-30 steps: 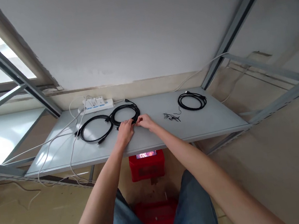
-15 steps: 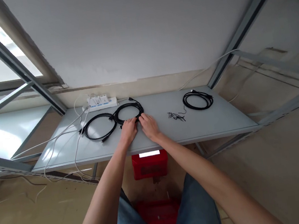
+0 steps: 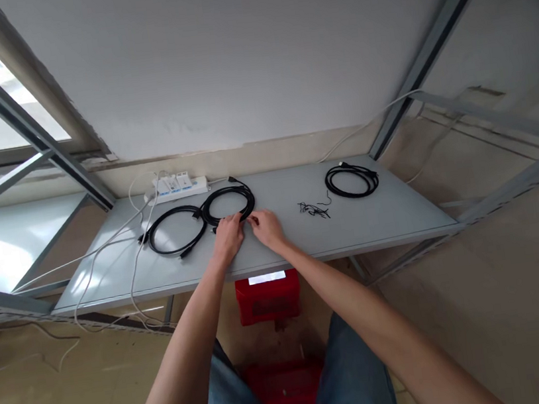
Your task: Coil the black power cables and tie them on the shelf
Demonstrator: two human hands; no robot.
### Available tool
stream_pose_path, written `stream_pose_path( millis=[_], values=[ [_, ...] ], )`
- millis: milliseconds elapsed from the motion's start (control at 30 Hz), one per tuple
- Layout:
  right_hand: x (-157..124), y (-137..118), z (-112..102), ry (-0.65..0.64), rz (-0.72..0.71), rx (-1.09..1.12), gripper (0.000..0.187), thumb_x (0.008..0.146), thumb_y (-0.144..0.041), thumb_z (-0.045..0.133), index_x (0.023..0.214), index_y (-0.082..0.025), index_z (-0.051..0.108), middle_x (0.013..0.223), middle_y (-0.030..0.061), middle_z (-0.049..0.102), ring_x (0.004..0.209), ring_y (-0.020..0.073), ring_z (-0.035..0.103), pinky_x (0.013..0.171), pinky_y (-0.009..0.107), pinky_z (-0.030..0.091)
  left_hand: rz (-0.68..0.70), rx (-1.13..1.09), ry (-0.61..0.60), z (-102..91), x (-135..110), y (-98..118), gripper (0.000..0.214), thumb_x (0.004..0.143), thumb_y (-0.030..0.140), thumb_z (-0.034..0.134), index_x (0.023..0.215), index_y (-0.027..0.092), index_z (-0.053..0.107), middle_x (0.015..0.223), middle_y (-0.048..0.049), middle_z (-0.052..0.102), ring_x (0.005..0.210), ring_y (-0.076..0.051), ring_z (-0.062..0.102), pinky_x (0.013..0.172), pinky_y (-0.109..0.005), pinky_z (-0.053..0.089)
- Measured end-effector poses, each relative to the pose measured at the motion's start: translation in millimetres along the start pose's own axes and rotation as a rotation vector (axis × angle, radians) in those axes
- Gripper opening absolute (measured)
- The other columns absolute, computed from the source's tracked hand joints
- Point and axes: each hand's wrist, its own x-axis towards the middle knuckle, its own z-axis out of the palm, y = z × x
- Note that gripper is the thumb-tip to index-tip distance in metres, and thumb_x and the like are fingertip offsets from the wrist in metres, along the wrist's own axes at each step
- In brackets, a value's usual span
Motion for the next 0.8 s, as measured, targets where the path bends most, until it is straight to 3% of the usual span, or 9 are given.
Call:
stream_pose_path(
  millis=[133,233,333,533,800],
  values=[
    [10.9,8.6,3.4,-0.08,0.206,0.378,0.027,0.093,-0.023,0.058,0.072,-0.02,0.074,0.07,0.002,0.073,0.07,0.0174,0.066,0.07,0.026,0.045,0.008,-0.01,0.0,-0.2,-0.6,-1.0,0.025,0.104,0.019,0.045,0.119,0.018,0.065,0.113,-0.014,0.075,0.106,-0.029,0.067,0.094,-0.038,0.046],
    [22.4,12.8,0.4,-0.168,0.297,0.577,0.029,0.087,-0.02,0.059,0.061,-0.019,0.071,0.064,0.0019,0.071,0.068,0.0156,0.066,0.072,0.025,0.047,0.024,-0.025,0.009,0.2,-0.9,-2.1,0.024,0.104,0.02,0.045,0.116,0.019,0.066,0.109,-0.0131,0.075,0.104,-0.029,0.067,0.093,-0.038,0.046],
    [31.3,17.6,-2.5,-0.293,0.364,0.724,0.026,0.085,-0.02,0.061,0.063,-0.017,0.073,0.06,0.0024,0.071,0.067,0.0151,0.067,0.078,0.025,0.049,0.035,-0.03,0.02,2.1,-0.5,-3.6,0.025,0.104,0.019,0.044,0.116,0.019,0.066,0.107,-0.0126,0.075,0.104,-0.028,0.068,0.092,-0.038,0.046],
    [31.6,28.3,6.7,-0.253,0.219,0.697,0.022,0.085,-0.02,0.062,0.065,-0.018,0.073,0.065,0.0012,0.072,0.071,0.0142,0.068,0.078,0.024,0.049,0.029,-0.013,0.019,6.5,0.9,-6.2,0.026,0.104,0.018,0.043,0.116,0.019,0.065,0.109,-0.0133,0.075,0.104,-0.028,0.068,0.092,-0.038,0.047],
    [42.8,30.7,9.2,-0.241,0.384,0.663,0.007,0.066,-0.013,0.075,0.066,-0.02,0.075,0.063,-0.0024,0.069,0.066,0.0138,0.062,0.07,0.025,0.048,0.016,-0.012,0.024,5.4,0.4,-5.0,0.026,0.105,0.02,0.043,0.118,0.019,0.065,0.108,-0.0134,0.075,0.103,-0.029,0.068,0.092,-0.039,0.047]
  ],
)
